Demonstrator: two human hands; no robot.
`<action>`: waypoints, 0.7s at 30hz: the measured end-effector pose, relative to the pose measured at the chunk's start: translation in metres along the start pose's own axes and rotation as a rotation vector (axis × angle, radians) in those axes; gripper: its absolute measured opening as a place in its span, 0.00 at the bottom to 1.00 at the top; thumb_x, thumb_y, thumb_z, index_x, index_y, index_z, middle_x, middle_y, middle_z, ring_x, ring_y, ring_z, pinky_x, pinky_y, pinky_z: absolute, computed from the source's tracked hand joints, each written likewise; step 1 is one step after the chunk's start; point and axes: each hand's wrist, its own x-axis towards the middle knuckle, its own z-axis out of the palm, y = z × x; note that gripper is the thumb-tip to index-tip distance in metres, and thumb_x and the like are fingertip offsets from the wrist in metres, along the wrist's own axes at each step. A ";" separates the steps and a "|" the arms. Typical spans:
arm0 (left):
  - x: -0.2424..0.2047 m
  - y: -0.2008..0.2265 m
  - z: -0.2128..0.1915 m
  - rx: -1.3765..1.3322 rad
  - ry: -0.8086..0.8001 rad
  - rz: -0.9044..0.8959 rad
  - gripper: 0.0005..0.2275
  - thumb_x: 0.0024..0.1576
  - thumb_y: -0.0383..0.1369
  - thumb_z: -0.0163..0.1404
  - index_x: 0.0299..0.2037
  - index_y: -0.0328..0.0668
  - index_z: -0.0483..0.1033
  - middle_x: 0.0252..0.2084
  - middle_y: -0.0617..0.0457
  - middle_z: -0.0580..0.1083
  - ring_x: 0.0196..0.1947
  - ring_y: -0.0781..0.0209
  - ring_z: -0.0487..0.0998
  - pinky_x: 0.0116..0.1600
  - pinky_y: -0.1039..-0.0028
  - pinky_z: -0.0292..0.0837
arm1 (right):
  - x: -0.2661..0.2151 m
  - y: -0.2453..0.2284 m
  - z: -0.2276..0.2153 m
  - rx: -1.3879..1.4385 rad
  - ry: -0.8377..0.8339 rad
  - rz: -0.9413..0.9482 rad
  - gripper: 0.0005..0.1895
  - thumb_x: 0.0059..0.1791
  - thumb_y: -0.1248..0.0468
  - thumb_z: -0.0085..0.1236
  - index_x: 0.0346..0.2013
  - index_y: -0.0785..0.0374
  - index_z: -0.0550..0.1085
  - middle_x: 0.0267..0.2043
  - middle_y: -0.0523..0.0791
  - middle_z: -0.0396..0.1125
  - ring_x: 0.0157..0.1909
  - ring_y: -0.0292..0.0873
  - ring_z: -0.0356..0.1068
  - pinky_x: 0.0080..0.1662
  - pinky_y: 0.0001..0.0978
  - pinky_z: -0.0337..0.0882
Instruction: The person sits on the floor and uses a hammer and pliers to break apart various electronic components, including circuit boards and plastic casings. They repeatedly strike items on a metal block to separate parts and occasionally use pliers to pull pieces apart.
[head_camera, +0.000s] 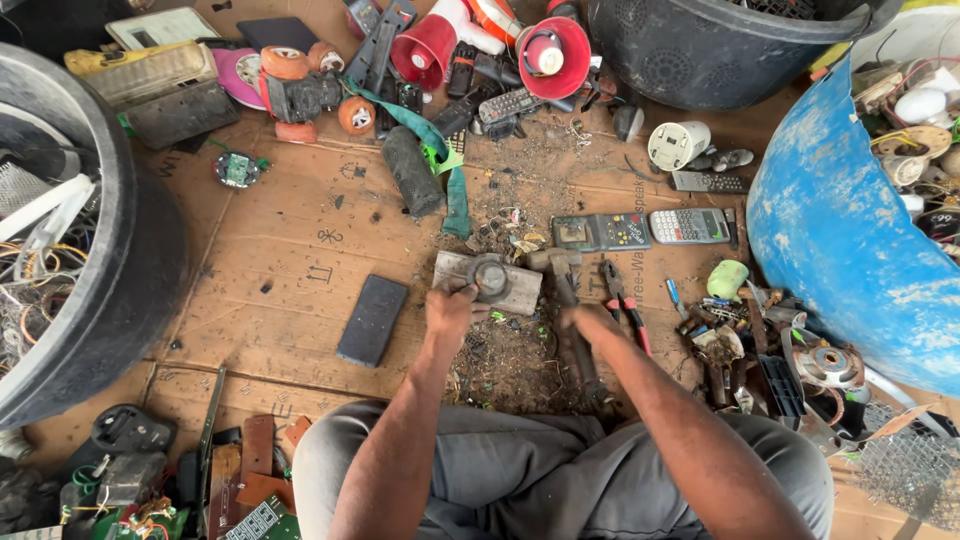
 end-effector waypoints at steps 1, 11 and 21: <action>0.000 -0.002 0.001 -0.030 -0.026 0.006 0.09 0.61 0.22 0.45 0.47 0.23 0.75 0.46 0.31 0.78 0.35 0.50 0.86 0.35 0.71 0.82 | -0.003 -0.001 -0.001 0.295 -0.090 0.096 0.21 0.51 0.61 0.53 0.54 0.71 0.64 0.28 0.48 0.64 0.23 0.44 0.67 0.28 0.40 0.77; 0.043 -0.031 0.001 -0.171 -0.033 -0.123 0.14 0.63 0.29 0.46 0.51 0.19 0.73 0.34 0.32 0.79 0.30 0.44 0.83 0.32 0.64 0.81 | -0.087 -0.022 0.024 -0.112 0.291 -0.697 0.24 0.55 0.53 0.51 0.62 0.60 0.65 0.24 0.43 0.65 0.21 0.37 0.65 0.23 0.34 0.68; 0.099 -0.102 0.004 -0.376 -0.112 -0.006 0.12 0.60 0.32 0.51 0.45 0.26 0.75 0.28 0.39 0.79 0.20 0.51 0.80 0.24 0.65 0.80 | -0.089 -0.028 0.045 -0.715 0.355 -0.853 0.26 0.53 0.51 0.52 0.62 0.61 0.66 0.27 0.55 0.72 0.22 0.51 0.70 0.25 0.46 0.69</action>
